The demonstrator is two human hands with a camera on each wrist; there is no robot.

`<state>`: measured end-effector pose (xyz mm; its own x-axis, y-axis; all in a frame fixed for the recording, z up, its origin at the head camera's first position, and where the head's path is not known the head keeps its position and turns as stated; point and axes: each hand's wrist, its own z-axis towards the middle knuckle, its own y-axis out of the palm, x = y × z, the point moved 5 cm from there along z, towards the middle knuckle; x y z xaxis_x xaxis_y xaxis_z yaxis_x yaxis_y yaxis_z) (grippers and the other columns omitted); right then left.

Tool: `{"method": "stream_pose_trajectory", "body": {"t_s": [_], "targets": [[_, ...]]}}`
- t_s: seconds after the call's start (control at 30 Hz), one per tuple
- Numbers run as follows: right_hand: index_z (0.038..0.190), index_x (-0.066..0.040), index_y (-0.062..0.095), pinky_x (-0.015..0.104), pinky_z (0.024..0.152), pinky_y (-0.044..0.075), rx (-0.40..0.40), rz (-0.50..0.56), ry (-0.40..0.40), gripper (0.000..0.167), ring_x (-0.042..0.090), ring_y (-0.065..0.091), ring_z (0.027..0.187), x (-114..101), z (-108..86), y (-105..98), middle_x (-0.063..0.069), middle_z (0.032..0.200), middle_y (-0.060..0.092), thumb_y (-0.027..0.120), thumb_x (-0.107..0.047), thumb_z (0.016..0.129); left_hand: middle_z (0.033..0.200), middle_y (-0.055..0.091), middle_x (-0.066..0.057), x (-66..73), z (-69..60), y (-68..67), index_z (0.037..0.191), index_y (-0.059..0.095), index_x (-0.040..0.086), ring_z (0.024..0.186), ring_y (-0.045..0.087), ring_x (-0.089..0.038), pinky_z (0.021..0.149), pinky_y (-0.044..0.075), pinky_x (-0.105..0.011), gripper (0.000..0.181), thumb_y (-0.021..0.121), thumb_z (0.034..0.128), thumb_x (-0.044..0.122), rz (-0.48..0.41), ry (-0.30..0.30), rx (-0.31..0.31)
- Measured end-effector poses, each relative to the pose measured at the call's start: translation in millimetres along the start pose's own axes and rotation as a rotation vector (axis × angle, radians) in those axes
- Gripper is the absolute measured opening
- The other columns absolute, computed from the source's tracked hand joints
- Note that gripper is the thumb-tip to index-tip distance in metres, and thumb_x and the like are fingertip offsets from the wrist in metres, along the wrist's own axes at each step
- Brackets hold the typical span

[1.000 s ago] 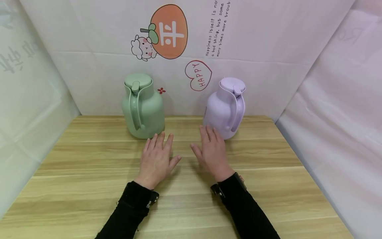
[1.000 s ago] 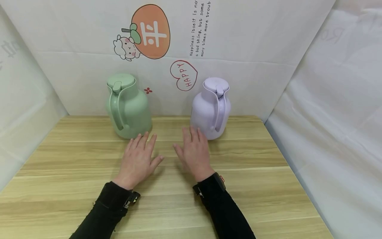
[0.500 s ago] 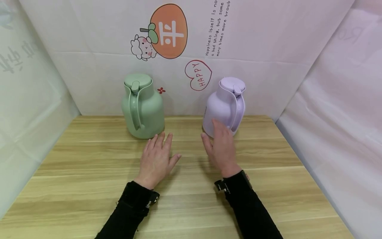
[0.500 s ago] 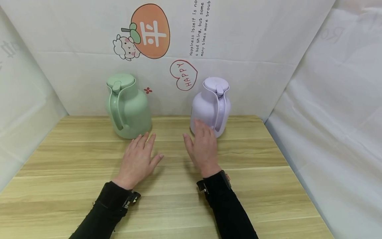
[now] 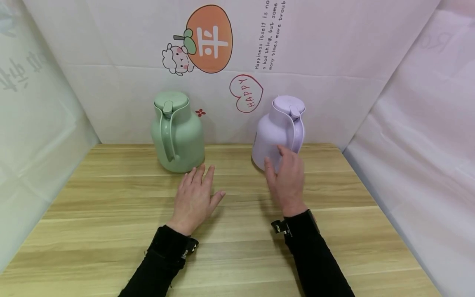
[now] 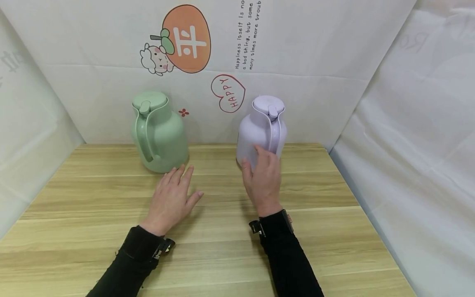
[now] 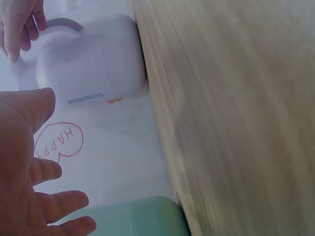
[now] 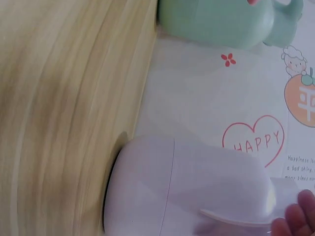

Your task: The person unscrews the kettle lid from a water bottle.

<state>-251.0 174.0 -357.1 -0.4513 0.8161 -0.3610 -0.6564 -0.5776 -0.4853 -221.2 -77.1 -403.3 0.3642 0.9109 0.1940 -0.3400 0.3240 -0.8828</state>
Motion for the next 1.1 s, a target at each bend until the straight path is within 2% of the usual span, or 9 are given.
{"method": "stream_pose_trajectory", "body": {"t_s": [0.2,0.37,0.47,0.6,0.77,0.97,1.1], "targets": [[0.134,0.001,0.054,0.050,0.083,0.041,0.137,0.008,0.074,0.050,0.043,0.050,0.101,6,1.0,-8,0.026,0.111,0.055,0.063,-0.034,0.100,0.155,0.047,-0.029,1.1,0.1,0.5,0.156,0.044,0.002,0.145,0.043,-0.047,0.120,0.034,-0.059,0.078,0.064,0.1005,0.054,0.002,0.001,-0.012],[0.138,-0.002,0.047,0.052,0.089,0.043,0.207,0.008,0.111,0.054,0.044,0.047,0.112,9,0.5,-11,0.028,0.119,0.047,0.064,-0.035,0.100,0.155,0.046,-0.029,1.1,-0.1,1.3,0.156,0.043,0.002,0.146,0.042,-0.047,0.121,0.033,-0.059,0.078,0.064,0.1006,0.053,-0.006,0.000,-0.017],[0.147,-0.005,0.039,0.056,0.097,0.045,0.190,0.030,0.154,0.061,0.042,0.045,0.122,12,-0.2,-11,0.028,0.131,0.043,0.064,-0.035,0.100,0.155,0.047,-0.029,0.7,0.0,1.7,0.156,0.044,0.002,0.146,0.043,-0.047,0.120,0.033,-0.059,0.078,0.065,0.1000,0.052,-0.004,0.001,-0.012],[0.159,-0.008,0.026,0.059,0.102,0.047,0.125,0.089,0.225,0.073,0.039,0.046,0.131,16,-1.1,-8,0.028,0.144,0.038,0.063,-0.035,0.102,0.154,0.048,-0.030,0.9,0.2,1.3,0.155,0.045,0.002,0.144,0.044,-0.048,0.119,0.034,-0.060,0.078,0.068,0.0988,0.050,-0.008,0.004,0.001],[0.164,-0.008,0.017,0.061,0.106,0.046,0.069,0.162,0.291,0.079,0.040,0.046,0.135,21,-1.2,-4,0.030,0.150,0.036,0.061,-0.032,0.104,0.155,0.047,-0.029,1.2,-0.2,1.4,0.156,0.044,0.003,0.145,0.044,-0.048,0.120,0.033,-0.059,0.078,0.066,0.0995,0.051,-0.006,-0.002,-0.010],[0.165,-0.006,0.014,0.055,0.118,0.037,0.040,0.230,0.303,0.078,0.034,0.040,0.145,27,1.9,-1,0.025,0.158,0.036,0.059,-0.025,0.104,0.155,0.047,-0.029,1.5,-0.8,1.4,0.156,0.044,0.003,0.145,0.043,-0.047,0.121,0.032,-0.059,0.077,0.066,0.1000,0.052,-0.010,-0.008,-0.018],[0.164,-0.005,0.016,0.053,0.120,0.036,0.021,0.285,0.306,0.074,0.032,0.040,0.147,29,3.2,0,0.022,0.160,0.035,0.057,-0.021,0.104,0.154,0.048,-0.030,1.6,-1.0,1.7,0.155,0.045,0.003,0.145,0.043,-0.047,0.121,0.033,-0.059,0.077,0.065,0.1000,0.052,-0.006,-0.004,-0.015]]}}
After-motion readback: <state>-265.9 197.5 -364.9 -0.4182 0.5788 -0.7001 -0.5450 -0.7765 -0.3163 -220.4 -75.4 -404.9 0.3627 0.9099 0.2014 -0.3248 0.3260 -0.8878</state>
